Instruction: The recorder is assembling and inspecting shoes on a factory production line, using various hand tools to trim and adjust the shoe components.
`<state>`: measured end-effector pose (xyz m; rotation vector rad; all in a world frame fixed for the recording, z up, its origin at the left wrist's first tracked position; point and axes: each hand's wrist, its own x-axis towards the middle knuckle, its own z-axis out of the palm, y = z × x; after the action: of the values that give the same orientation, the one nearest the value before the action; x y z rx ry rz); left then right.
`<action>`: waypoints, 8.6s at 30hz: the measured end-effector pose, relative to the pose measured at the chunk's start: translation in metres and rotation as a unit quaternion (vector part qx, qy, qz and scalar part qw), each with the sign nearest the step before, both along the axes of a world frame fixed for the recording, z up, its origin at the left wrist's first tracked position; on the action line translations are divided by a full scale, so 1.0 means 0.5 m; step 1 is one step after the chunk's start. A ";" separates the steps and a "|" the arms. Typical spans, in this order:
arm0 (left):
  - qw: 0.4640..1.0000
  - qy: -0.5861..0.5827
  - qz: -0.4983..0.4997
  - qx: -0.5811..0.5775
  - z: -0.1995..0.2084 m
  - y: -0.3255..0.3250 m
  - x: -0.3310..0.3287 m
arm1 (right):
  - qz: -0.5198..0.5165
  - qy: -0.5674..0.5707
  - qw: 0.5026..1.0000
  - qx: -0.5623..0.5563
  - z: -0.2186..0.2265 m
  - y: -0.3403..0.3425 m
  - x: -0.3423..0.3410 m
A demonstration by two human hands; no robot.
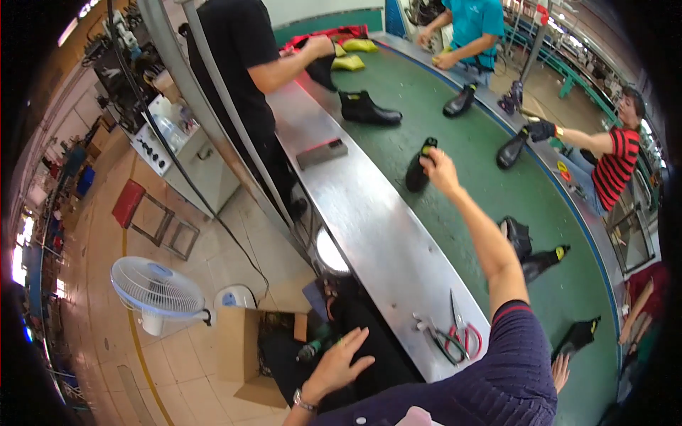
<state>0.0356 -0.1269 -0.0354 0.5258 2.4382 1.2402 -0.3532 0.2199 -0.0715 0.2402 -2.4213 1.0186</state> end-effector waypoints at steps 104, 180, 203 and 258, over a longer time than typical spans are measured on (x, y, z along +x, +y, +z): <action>0.701 -0.082 0.517 0.485 -0.074 -0.176 0.129 | 0.425 -0.379 0.739 0.361 0.238 -0.533 0.754; 0.790 0.143 0.588 0.099 -0.031 -0.089 0.212 | 0.345 -0.720 0.504 -0.330 0.144 -0.271 0.889; 0.783 0.266 0.560 -0.046 -0.028 -0.086 0.223 | 0.309 -0.708 0.581 -0.255 0.113 -0.398 0.928; 0.941 0.110 0.278 -0.160 -0.006 -0.147 -0.130 | 0.310 -0.587 0.736 -0.131 0.166 -0.270 0.644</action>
<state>-0.0296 -0.2004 -0.0384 -0.1423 3.0294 0.9645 -0.0314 0.0848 0.0116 0.3990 -3.2789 2.3586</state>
